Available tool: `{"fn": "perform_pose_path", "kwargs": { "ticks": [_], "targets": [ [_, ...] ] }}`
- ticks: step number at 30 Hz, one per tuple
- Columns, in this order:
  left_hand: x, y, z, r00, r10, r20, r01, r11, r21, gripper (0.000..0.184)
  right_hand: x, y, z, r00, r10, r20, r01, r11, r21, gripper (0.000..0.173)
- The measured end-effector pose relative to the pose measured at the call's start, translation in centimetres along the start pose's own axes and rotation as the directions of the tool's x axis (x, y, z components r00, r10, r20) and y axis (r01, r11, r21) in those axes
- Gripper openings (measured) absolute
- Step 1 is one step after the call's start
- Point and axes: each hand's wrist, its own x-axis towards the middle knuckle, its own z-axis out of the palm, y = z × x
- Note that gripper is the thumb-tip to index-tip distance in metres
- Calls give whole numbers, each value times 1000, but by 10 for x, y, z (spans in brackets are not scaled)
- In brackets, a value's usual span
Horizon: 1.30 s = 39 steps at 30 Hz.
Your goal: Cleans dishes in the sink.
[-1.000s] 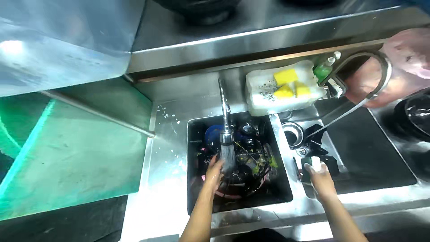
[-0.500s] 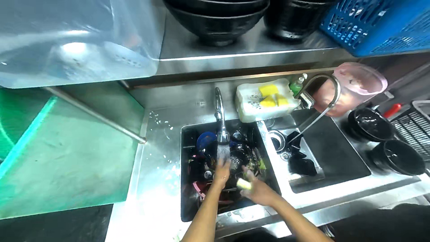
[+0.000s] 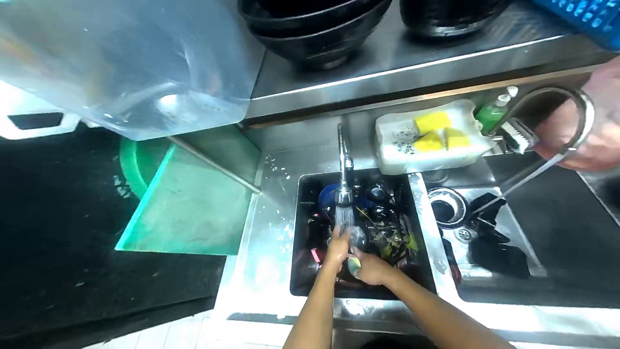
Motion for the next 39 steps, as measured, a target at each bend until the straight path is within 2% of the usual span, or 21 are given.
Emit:
{"fn": "perform_pose_path", "kwargs": {
  "ticks": [2, 5, 7, 11, 15, 18, 19, 21, 23, 25, 27, 28, 30, 31, 33, 34, 35, 37, 39],
  "targets": [
    [1, -9, -7, 1000, 10, -9, -10, 1000, -17, 60, 1, 3, -1, 994, -99, 52, 97, 995, 34, 87],
    [-10, -6, -3, 996, -85, -12, 84, 993, -87, 62, -2, 8, -13, 1000, 19, 7, -17, 985, -170, 85],
    [-16, -1, -2, 991, -134, 9, 134, 989, -58, 64, -2, 8, -12, 997, 72, 0, -71, 975, -212, 89],
    [-19, 10, -11, 990, -138, -9, 138, 989, 45, 59, -4, 5, -2, 996, -63, 57, 74, 973, -218, 91],
    [-13, 4, -14, 998, -61, 25, 63, 994, -86, 59, 2, -3, -12, 1000, -5, 3, 6, 987, -163, 89],
    [-8, 0, -12, 1000, -3, -25, -1, 991, -137, 57, -3, -7, 0, 988, -152, 38, 153, 987, -42, 94],
    [-6, 1, -13, 1000, 12, -28, -15, 990, -140, 55, -7, -6, -1, 984, -171, 48, 174, 983, -59, 95],
    [-2, 0, -18, 999, 47, -4, -47, 994, -97, 53, -13, 1, -12, 994, -104, 30, 107, 973, -202, 93],
    [3, -9, -22, 998, 66, 14, -66, 998, -20, 56, -15, 13, -23, 998, 49, -43, -60, 947, -314, 86],
    [7, -13, -19, 997, 59, 51, -60, 998, 2, 61, -11, 23, -31, 983, 124, -132, -162, 929, -333, 95],
    [6, -8, -8, 994, 49, 93, -48, 999, -6, 64, -8, 26, -29, 980, 136, -144, -171, 948, -268, 99],
    [3, -4, -2, 994, 41, 105, -42, 999, 0, 66, -9, 26, -23, 986, 134, -101, -153, 967, -204, 95],
    [7, -1, 6, 991, 72, 113, -74, 997, 15, 65, -11, 25, -14, 998, 55, 4, -55, 998, -14, 83],
    [9, -3, 8, 989, 98, 112, -101, 995, 23, 64, -12, 23, -12, 999, 0, 48, -5, 993, 120, 85],
    [11, -3, 10, 981, 150, 121, -156, 987, 46, 63, -15, 17, -8, 991, -93, 99, 40, 896, 442, 94],
    [12, -2, 10, 976, 170, 133, -180, 981, 69, 62, -14, 15, -7, 987, -118, 110, 43, 848, 529, 97],
    [12, -1, 10, 974, 184, 135, -196, 977, 81, 60, -13, 14, -5, 986, -130, 104, 55, 843, 535, 99],
    [15, -2, 7, 979, 172, 111, -179, 982, 64, 58, -8, 21, -2, 992, -113, 56, 88, 938, 334, 101],
    [17, -1, 0, 984, 136, 112, -147, 984, 100, 61, -1, 34, -9, 1000, -18, -6, 18, 999, 37, 104]
  ]
}}
